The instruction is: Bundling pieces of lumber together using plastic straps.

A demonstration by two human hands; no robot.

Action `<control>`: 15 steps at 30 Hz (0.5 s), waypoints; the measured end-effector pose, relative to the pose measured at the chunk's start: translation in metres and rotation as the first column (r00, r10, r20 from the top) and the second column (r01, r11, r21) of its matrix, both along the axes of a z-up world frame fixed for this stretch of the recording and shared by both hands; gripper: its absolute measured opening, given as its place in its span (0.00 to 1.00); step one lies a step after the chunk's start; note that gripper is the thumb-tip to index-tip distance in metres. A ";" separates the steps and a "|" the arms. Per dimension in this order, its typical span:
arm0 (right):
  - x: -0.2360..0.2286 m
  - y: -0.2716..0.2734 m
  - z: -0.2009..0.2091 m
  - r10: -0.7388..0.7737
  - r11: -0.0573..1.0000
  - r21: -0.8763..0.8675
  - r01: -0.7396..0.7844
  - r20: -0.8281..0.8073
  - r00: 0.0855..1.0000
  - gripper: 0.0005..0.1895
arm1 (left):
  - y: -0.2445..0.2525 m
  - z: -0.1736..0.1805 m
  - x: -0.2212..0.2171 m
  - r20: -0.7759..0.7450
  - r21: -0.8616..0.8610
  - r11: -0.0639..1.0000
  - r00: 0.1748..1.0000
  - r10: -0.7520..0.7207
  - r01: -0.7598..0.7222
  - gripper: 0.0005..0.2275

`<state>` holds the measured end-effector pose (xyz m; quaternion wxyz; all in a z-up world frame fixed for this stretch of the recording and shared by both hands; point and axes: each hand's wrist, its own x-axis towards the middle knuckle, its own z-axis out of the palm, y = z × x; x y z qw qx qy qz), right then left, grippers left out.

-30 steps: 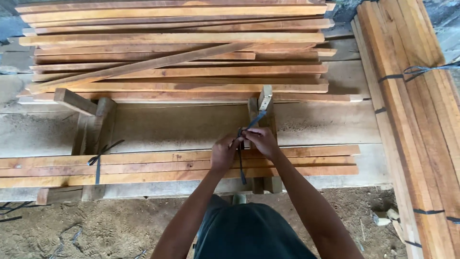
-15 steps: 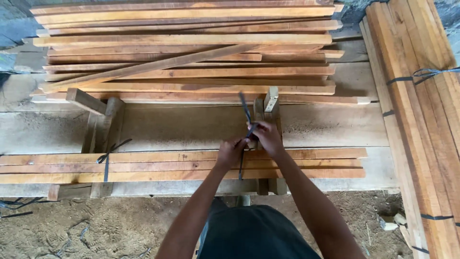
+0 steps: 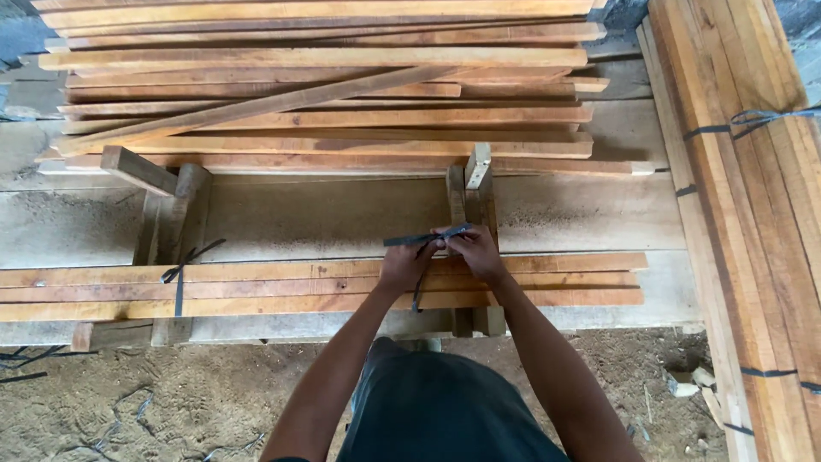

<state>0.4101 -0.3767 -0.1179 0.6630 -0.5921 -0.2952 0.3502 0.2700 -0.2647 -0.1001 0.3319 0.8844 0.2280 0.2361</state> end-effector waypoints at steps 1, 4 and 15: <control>0.002 -0.002 -0.008 0.044 0.998 0.036 -0.044 0.002 0.999 0.05 | 0.002 -0.007 -0.002 -0.011 -0.088 0.996 1.000 -0.027 0.026 0.20; 0.000 -0.003 -0.003 0.104 0.992 0.077 -0.103 -0.008 0.995 0.06 | 0.004 -0.010 0.003 -0.057 -0.181 0.983 0.998 -0.041 0.030 0.20; 0.026 0.010 -0.021 -0.009 0.998 -0.067 -0.006 -0.215 0.977 0.19 | 0.043 -0.092 0.007 -0.081 -0.683 0.724 0.975 -0.205 0.095 0.11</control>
